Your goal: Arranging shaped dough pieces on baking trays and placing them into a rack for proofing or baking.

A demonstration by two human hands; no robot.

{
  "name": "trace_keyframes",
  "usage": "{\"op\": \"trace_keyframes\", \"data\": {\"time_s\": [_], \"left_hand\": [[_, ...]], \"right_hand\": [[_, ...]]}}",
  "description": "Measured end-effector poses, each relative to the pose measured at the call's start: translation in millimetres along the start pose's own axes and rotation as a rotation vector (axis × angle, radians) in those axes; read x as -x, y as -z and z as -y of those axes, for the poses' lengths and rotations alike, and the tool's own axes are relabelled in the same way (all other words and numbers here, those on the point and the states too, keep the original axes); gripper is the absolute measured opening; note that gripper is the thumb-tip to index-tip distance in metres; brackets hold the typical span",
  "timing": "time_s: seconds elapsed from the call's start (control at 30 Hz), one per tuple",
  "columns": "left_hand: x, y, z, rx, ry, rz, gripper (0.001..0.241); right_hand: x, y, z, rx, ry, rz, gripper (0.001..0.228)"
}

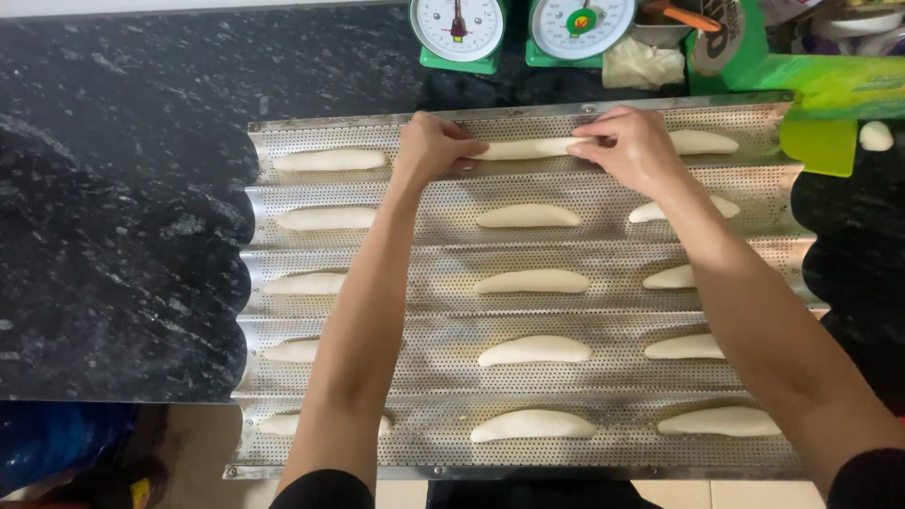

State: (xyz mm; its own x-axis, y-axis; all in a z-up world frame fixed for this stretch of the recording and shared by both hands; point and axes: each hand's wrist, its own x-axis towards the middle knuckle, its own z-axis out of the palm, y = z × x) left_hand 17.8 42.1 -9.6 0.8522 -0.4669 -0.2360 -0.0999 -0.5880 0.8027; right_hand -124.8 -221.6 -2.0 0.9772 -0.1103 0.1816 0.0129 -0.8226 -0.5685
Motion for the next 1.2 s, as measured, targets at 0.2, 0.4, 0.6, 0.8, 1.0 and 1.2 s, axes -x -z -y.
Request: {"op": "trace_keyframes", "data": {"time_s": [0.2,0.4,0.6,0.8,1.0,1.2], "left_hand": [[-8,7,35,-0.102,-0.223,-0.242,0.051],[78,1,10,0.093,-0.248,-0.067,0.025],[101,-19,-18,0.181,-0.155,0.199,0.057],[93,-22,-12,0.183,-0.240,0.185,0.031],[100,1,-40,0.584,-0.060,0.267,0.044],[99,13,-2,0.248,0.098,0.131,0.039]], "right_hand": [[14,14,27,0.013,0.076,-0.024,0.021],[25,-28,132,0.052,0.050,0.483,0.025],[27,14,145,-0.154,0.079,0.398,0.028],[42,15,118,-0.159,-0.105,0.451,0.027],[52,-1,82,-0.839,-0.243,0.325,0.032],[67,19,95,-0.271,-0.277,0.259,0.027]]}}
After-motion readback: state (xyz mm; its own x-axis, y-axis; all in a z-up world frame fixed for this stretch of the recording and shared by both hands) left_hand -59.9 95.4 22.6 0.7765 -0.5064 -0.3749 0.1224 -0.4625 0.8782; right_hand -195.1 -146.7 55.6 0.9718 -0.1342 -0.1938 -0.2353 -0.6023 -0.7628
